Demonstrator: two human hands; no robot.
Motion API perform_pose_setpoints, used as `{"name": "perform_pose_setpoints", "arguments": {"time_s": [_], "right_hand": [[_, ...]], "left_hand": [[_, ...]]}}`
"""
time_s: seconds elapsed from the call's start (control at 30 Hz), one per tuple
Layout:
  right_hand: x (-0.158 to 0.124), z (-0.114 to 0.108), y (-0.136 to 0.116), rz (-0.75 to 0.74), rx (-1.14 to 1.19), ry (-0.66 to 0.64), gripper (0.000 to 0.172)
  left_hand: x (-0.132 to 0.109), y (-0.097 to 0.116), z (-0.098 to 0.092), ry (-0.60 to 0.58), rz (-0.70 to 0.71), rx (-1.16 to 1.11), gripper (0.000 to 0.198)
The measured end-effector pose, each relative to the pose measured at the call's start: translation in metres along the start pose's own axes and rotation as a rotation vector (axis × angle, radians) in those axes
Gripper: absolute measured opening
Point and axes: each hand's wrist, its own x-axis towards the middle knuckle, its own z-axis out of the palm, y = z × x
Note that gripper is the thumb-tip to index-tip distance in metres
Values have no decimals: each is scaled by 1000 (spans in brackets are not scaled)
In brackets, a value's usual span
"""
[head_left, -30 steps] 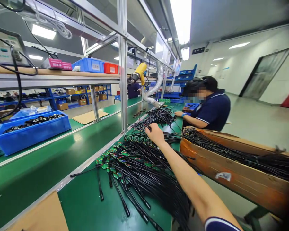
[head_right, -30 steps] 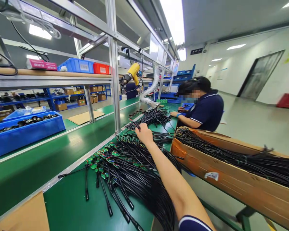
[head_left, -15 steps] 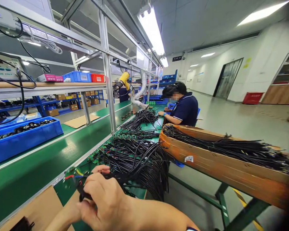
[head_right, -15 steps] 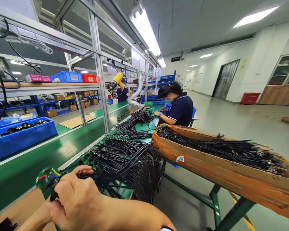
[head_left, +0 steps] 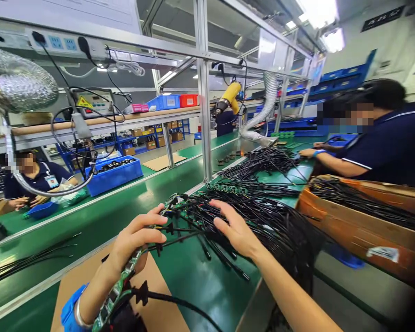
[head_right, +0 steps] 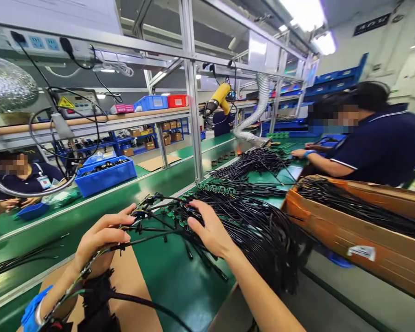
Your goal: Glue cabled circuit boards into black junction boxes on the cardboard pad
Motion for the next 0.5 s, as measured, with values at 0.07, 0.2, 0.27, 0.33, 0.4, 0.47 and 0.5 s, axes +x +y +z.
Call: {"name": "perform_pose_setpoints", "arguments": {"time_s": [0.07,0.2,0.27,0.33,0.4,0.47,0.5], "right_hand": [[2,18,11,-26,6,-61,56],[11,36,5,-11,64,-81,80],[15,39,-3,26,158,-208,86],[11,42,-14,42,318,-376,85],[-4,52,-29,53,505,-496,91],[-28,68,-47,71,586,-548,117],[-41,77,-56,81,555,-557,130]], "left_hand": [[2,3,-9,10,67,64,14],[4,4,-18,25,135,78,14],[3,2,-24,-21,137,87,14],[2,-1,-30,-18,130,119,15],[0,-4,-35,38,108,143,15],[-2,-7,-37,55,63,170,15],[-2,-8,-37,62,40,188,14]]}}
